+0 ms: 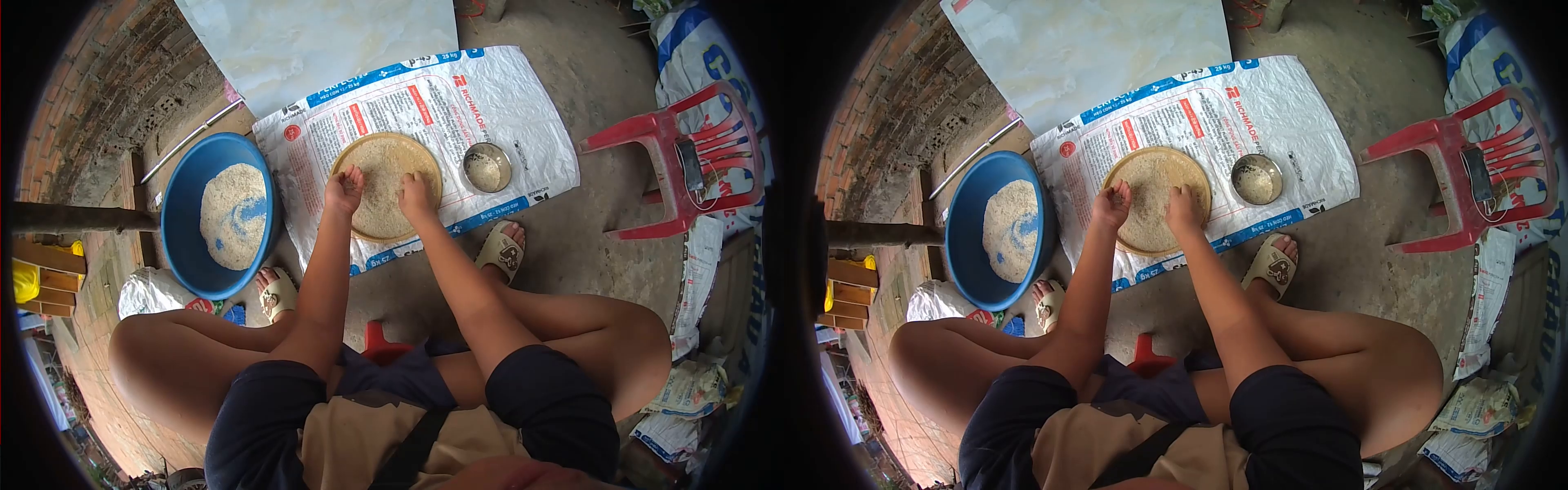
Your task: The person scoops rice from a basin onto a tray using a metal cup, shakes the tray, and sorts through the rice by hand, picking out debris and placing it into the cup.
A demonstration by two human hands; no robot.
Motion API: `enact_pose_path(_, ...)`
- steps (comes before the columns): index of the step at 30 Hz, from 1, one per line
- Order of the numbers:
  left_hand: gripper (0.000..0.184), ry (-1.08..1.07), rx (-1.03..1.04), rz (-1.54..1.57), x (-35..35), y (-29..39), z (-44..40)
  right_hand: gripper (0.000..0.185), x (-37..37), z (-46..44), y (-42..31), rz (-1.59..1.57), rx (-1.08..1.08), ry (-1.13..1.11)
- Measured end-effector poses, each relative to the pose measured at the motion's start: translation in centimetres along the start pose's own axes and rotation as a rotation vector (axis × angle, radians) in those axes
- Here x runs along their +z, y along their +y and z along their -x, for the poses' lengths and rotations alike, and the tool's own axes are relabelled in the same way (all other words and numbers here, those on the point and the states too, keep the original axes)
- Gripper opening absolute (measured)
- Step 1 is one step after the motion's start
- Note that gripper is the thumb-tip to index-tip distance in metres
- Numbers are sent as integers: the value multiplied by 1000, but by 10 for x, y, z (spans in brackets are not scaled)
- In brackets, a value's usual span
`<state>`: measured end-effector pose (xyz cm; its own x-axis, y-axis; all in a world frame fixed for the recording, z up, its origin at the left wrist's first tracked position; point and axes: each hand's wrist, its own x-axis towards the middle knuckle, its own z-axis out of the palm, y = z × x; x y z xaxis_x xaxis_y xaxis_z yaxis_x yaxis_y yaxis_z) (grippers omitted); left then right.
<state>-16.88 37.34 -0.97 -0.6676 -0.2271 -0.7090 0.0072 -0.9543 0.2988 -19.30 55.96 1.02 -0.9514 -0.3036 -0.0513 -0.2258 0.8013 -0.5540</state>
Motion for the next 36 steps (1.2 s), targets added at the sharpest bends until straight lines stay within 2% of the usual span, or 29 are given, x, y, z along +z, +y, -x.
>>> enact_pose_path(3,34,24,4,-28,-5,-4,-2,15,6,0,5,63,-45,6)
enact_pose_path(6,31,5,0,-133,-10,-13,-10,9,8,-11,-5,-106,-44,59)
enact_pose_path(8,29,-106,-74,-202,-11,-20,-11,6,7,-15,-25,-437,-189,173)
enact_pose_path(9,29,-104,-74,-199,-3,-22,-4,6,2,-16,-35,-436,-191,170)
enact_pose_path(11,29,-164,-63,-190,18,-24,18,8,-7,-16,-51,-645,-251,-85)
enact_pose_path(12,29,-161,-64,-190,15,-22,14,8,-5,-17,-50,-646,-249,-87)
enact_pose_path(14,29,-196,-75,-103,11,-13,5,12,-5,-21,-46,-554,-215,192)
enact_pose_path(15,29,-197,-73,-103,13,-11,6,12,-5,-20,-41,-555,-217,192)
enact_pose_path(17,28,-120,-35,-82,15,-6,8,12,-5,-14,-25,-238,-185,349)
enact_pose_path(18,28,-121,-35,-81,14,-4,7,12,-6,-9,-19,-238,-186,349)
enact_pose_path(20,27,-118,-42,-81,6,-2,5,15,-4,4,-5,-113,-138,156)
enact_pose_path(24,28,-72,-44,-80,0,-7,3,12,13,0,16,-30,-185,103)
enact_pose_path(26,28,-20,-49,-193,-3,-12,0,8,14,-8,10,-118,-58,47)
enact_pose_path(27,28,-22,-48,-193,-3,-15,-1,8,13,-10,3,-118,-59,49)
enact_pose_path(29,27,-55,-83,-217,-4,-22,-3,7,6,-13,-22,-321,-182,261)
enact_pose_path(30,27,-55,-83,-215,0,-24,1,7,6,-14,-34,-320,-183,259)
enact_pose_path(32,26,-183,-115,-189,9,-25,13,7,5,-13,-54,-473,-350,75)
enact_pose_path(33,26,-181,-115,-190,2,-23,5,7,1,-11,-59,-474,-349,75)
enact_pose_path(35,26,-508,-230,22,-19,-13,-20,12,-4,-6,-66,-391,-407,183)
enact_pose_path(36,26,-509,-228,18,-13,-11,-14,12,-4,-2,-64,-395,-408,185)
